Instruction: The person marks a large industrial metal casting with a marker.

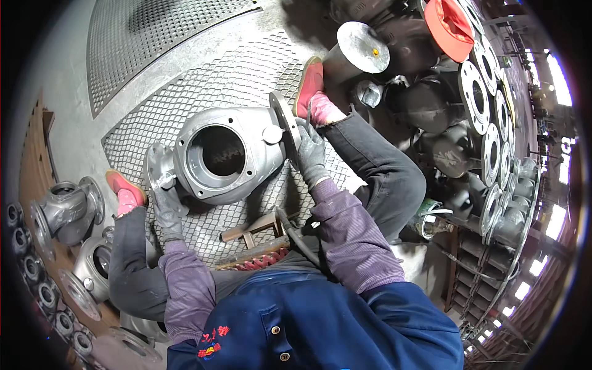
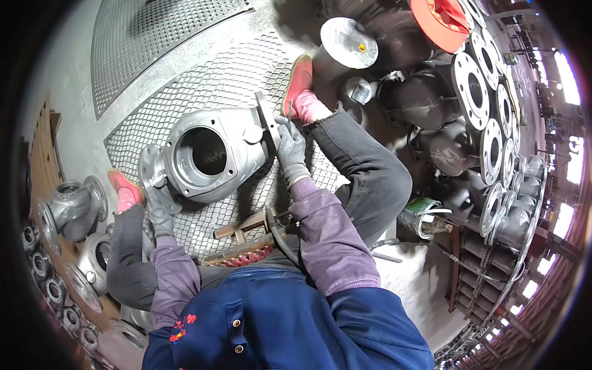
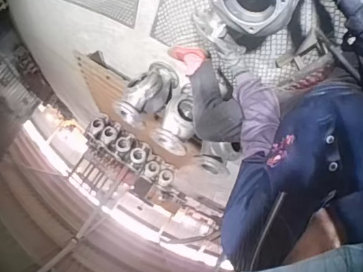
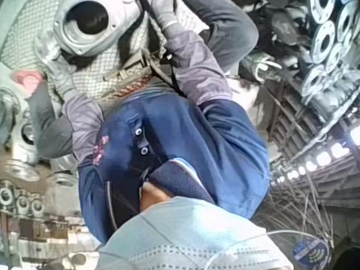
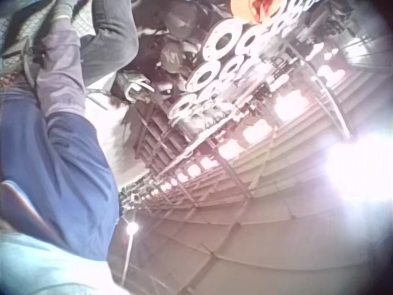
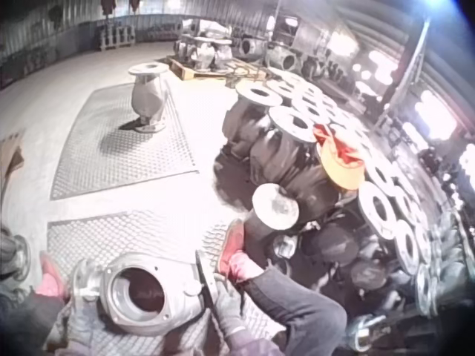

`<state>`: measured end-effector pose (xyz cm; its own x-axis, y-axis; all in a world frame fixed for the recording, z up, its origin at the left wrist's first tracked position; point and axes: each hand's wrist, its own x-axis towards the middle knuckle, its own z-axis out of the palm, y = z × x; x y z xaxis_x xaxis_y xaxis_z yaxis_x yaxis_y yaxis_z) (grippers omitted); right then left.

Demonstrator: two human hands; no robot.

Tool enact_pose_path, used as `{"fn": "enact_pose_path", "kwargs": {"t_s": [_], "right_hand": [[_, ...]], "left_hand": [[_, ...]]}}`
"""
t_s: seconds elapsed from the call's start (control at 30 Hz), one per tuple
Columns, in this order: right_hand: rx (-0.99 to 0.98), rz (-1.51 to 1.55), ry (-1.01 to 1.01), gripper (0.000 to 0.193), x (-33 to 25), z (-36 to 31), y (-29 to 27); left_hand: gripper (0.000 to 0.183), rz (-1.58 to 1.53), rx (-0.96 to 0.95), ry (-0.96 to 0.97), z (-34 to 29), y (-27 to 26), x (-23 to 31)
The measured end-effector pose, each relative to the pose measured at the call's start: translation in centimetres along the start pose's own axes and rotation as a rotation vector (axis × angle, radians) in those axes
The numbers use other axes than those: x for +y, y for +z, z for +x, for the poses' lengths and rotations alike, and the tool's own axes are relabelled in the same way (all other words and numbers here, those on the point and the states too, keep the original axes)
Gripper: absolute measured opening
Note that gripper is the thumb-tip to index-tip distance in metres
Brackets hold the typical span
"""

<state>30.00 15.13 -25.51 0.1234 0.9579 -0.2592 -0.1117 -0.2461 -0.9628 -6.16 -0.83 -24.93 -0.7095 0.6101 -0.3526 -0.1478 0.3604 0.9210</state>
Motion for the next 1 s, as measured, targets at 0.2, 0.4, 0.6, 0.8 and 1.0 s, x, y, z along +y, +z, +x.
{"fn": "enact_pose_path", "kwargs": {"t_s": [0.2,0.4,0.6,0.8,1.0], "right_hand": [[-0.017,-0.247,-0.191,0.025,0.3,0.1,-0.1],[0.045,0.028,0.074,0.019,-1.1,1.8,1.3],[0.029,-0.057,0.053,0.018,-3.1,2.9,1.8],[-0.045,-0.054,0.072,0.021,-3.7,4.3,2.1],[-0.036,-0.771,-0.153,0.034,-10.2,5.3,-0.1]], "left_hand": [[0.060,0.750,-0.032,0.359,0.2,-3.3,-2.8],[0.052,0.985,-0.070,0.557,1.2,-4.0,-1.6],[0.053,0.532,-0.126,0.314,1.2,-1.7,1.1],[0.058,0.198,-0.130,0.067,1.8,-0.6,2.9],[0.060,0.001,0.004,-0.131,1.3,1.0,4.6]]}}
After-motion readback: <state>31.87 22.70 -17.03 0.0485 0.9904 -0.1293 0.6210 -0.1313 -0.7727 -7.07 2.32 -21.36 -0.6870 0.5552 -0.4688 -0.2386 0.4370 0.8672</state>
